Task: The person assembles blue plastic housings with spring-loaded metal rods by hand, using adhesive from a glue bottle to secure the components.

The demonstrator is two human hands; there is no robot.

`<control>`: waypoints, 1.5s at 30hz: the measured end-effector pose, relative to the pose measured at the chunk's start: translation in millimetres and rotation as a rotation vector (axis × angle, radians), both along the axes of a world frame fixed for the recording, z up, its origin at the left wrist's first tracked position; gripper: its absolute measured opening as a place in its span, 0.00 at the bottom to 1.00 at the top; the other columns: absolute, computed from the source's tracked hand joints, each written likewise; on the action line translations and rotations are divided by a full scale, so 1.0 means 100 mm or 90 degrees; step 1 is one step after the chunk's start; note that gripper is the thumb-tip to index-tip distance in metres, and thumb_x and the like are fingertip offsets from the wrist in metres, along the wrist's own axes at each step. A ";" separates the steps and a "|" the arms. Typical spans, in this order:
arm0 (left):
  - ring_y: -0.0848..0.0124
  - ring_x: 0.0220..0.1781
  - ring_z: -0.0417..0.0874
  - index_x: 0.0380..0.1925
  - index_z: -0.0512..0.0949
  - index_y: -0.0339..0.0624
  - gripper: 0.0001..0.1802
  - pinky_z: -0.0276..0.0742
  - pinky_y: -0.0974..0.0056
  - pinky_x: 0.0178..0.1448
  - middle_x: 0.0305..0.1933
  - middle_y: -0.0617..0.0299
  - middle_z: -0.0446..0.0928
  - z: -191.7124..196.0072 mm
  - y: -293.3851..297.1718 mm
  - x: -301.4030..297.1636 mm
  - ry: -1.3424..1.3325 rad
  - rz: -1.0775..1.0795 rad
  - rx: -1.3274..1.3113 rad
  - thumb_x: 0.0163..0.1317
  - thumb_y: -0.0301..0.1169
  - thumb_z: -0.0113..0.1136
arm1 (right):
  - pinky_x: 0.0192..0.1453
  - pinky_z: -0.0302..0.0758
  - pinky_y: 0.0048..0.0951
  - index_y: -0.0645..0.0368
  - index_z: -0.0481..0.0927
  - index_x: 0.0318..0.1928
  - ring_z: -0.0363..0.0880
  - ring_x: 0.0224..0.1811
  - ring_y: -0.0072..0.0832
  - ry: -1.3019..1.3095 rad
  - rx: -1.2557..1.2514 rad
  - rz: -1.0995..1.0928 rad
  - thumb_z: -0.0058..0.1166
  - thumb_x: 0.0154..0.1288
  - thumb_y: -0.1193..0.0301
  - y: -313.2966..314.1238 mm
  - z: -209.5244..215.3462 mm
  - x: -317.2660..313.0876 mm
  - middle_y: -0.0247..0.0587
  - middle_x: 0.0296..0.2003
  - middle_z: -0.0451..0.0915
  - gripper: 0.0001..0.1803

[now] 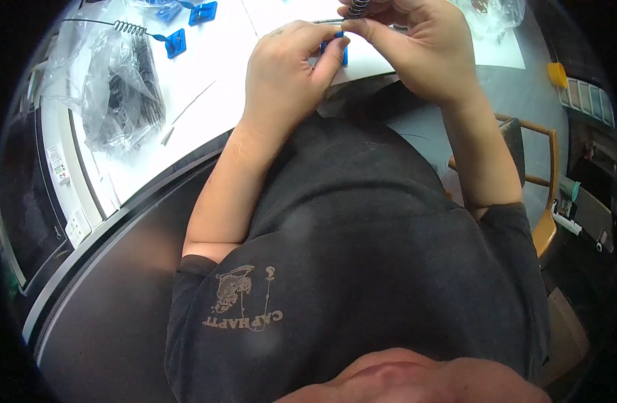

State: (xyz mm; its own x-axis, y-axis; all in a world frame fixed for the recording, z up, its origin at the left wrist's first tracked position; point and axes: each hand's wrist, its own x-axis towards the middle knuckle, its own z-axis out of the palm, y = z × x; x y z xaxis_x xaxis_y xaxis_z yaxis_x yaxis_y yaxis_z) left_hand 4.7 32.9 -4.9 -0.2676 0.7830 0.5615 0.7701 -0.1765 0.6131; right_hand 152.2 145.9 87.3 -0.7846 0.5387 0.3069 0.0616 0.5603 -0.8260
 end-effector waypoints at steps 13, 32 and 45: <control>0.58 0.39 0.86 0.41 0.88 0.43 0.10 0.78 0.54 0.46 0.36 0.58 0.86 0.05 -0.04 0.01 -0.036 -0.026 -0.041 0.64 0.34 0.68 | 0.58 0.83 0.27 0.67 0.83 0.52 0.87 0.48 0.25 0.008 0.021 0.038 0.64 0.69 0.80 0.11 -0.32 0.08 0.41 0.46 0.88 0.13; 0.57 0.39 0.85 0.37 0.87 0.46 0.07 0.76 0.54 0.44 0.34 0.58 0.84 0.03 -0.01 0.00 0.025 -0.007 -0.004 0.63 0.35 0.69 | 0.51 0.85 0.29 0.64 0.85 0.48 0.91 0.44 0.30 0.033 0.044 0.038 0.64 0.66 0.77 0.16 -0.36 0.06 0.45 0.41 0.90 0.11; 0.57 0.44 0.86 0.48 0.85 0.41 0.15 0.79 0.56 0.51 0.43 0.55 0.85 0.12 -0.14 0.00 -0.021 -0.014 -0.025 0.62 0.32 0.70 | 0.53 0.83 0.26 0.65 0.85 0.49 0.89 0.46 0.24 0.050 -0.091 0.036 0.65 0.66 0.79 0.07 -0.28 0.00 0.41 0.42 0.89 0.12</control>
